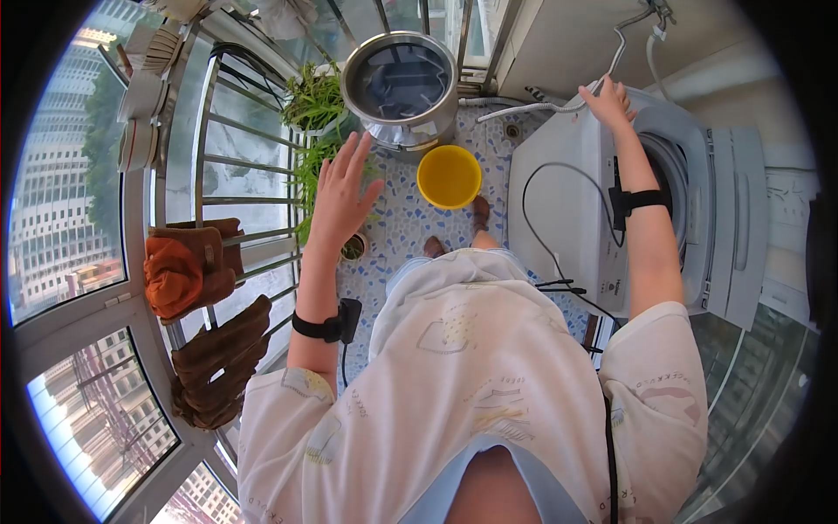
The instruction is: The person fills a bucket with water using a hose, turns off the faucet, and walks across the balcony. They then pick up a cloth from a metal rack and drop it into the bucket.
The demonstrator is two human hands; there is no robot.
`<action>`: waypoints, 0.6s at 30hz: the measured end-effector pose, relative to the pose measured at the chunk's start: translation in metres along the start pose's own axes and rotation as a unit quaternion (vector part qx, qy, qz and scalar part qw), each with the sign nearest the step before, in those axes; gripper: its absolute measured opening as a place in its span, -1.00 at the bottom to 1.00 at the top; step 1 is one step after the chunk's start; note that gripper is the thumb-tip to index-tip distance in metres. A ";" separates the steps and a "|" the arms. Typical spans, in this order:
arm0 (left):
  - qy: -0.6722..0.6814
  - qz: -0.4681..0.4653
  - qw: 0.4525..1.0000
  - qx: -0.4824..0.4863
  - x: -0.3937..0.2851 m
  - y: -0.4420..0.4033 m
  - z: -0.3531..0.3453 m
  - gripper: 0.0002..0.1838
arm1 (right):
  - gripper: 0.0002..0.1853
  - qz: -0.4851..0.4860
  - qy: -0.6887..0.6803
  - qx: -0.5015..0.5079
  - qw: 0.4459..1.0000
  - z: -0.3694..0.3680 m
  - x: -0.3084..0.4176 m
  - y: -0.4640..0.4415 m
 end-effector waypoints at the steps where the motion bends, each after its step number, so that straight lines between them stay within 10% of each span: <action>1: 0.003 -0.002 1.000 -0.003 0.002 0.004 0.001 -0.27 | -0.02 -0.014 -0.001 0.009 1.000 -0.006 -0.005 0.009; 18: 0.030 -0.030 0.999 0.011 0.015 0.022 0.000 -0.28 | -0.21 0.062 0.146 -0.081 0.984 -0.061 -0.066 0.127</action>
Point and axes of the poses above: each hand's wrist, its own y-axis away from the middle knuckle, its own z-axis out of the back of the hand, x = y × z, the point moved 7 cm from there along -y, towards the middle knuckle, and after that the axes turned 2 degrees about x, right-handed, at the moved point
